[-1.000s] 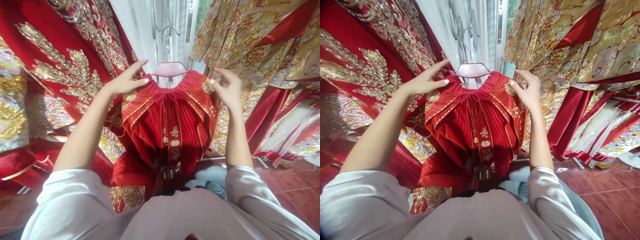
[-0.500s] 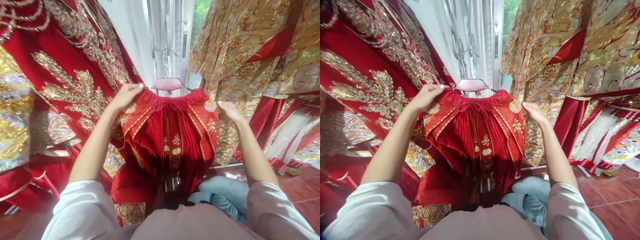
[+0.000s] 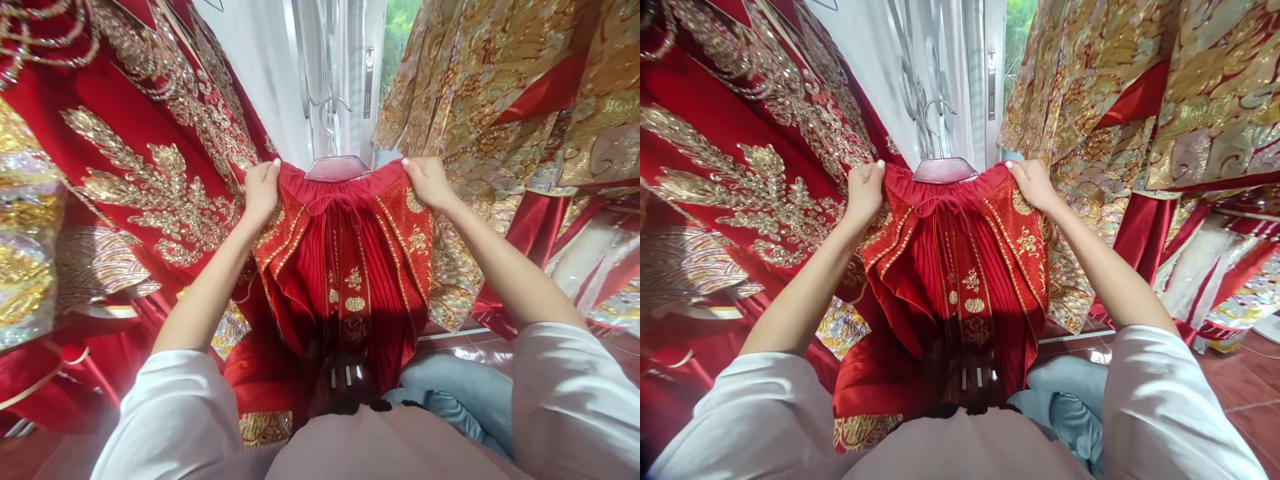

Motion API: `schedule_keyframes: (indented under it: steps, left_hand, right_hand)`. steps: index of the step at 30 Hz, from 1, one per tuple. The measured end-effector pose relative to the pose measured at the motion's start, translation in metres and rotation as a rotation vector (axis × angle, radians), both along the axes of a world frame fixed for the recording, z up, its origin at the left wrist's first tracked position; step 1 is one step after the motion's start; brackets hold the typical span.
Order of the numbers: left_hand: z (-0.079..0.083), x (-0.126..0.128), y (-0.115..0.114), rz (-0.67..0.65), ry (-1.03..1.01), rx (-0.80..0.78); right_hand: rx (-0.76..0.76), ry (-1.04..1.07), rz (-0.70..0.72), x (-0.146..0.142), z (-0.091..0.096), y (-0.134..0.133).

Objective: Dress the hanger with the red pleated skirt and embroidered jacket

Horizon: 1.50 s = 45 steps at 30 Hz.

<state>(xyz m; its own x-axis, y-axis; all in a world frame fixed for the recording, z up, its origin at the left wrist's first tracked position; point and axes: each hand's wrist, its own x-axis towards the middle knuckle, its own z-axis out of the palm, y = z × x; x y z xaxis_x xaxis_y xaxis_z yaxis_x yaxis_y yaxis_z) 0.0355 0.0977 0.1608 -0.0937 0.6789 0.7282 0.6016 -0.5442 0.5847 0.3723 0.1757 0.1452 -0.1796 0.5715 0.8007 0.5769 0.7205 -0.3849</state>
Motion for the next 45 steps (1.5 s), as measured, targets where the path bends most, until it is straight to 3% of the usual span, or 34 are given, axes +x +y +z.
schedule_keyframes:
  steps: [3,6,8,14,17,20,23,26,30,32,35,36,38,40,41,43,45]
  left_hand:
    - [-0.004,-0.002,-0.013,0.11,0.067,0.131]
    - [-0.014,-0.012,-0.025,0.085,0.299,-0.026]
    - [-0.022,-0.016,-0.027,0.138,0.395,-0.093]
    - [-0.049,0.014,-0.015,0.491,0.276,0.051]
    - [-0.079,0.034,-0.031,0.522,0.308,0.093]
    - [-0.123,0.033,-0.064,0.635,0.387,0.004]
    - [-0.152,0.009,-0.095,0.778,0.489,-0.224]
    - [-0.154,-0.006,-0.122,0.639,0.531,-0.349]
    - [-0.16,0.024,-0.144,0.254,0.418,-0.102]
    - [-0.174,0.043,-0.138,0.217,0.444,-0.134]
    - [-0.191,0.047,-0.113,0.393,0.49,-0.382]
    - [-0.191,0.042,-0.106,0.4,0.484,-0.427]
    - [-0.18,0.026,-0.099,0.254,0.44,-0.469]
    - [-0.158,0.011,-0.102,0.092,0.35,-0.416]
    - [-0.146,0.005,-0.104,0.105,0.295,-0.337]
    - [-0.124,-0.005,-0.104,0.316,0.173,-0.1]
    - [-0.111,-0.012,-0.095,0.522,0.069,0.082]
  right_hand:
    - [0.029,0.015,-0.039,0.001,-0.007,-0.014]
    - [0.017,-0.143,0.073,0.005,-0.014,-0.029]
    - [0.033,-0.21,0.106,0.01,-0.016,-0.033]
    - [0.063,-0.192,-0.025,0.012,-0.023,-0.023]
    - [0.177,-0.097,-0.265,0.004,-0.053,-0.045]
    - [0.266,-0.134,-0.471,0.001,-0.102,-0.082]
    - [0.121,-0.231,-0.57,0.006,-0.143,-0.11]
    - [0.042,-0.205,-0.515,0.008,-0.159,-0.132]
    - [0.228,-0.144,-0.415,-0.013,-0.168,-0.162]
    - [0.193,-0.167,-0.463,-0.028,-0.177,-0.166]
    - [-0.045,-0.305,-0.552,-0.037,-0.188,-0.159]
    - [-0.107,-0.339,-0.54,-0.036,-0.188,-0.157]
    - [-0.162,-0.348,-0.435,-0.025,-0.179,-0.157]
    - [-0.109,-0.236,-0.283,-0.008,-0.161,-0.16]
    - [-0.035,-0.13,-0.245,0.001,-0.151,-0.16]
    - [0.131,0.133,-0.278,0.019,-0.132,-0.152]
    - [0.15,0.321,-0.326,0.032,-0.12,-0.132]
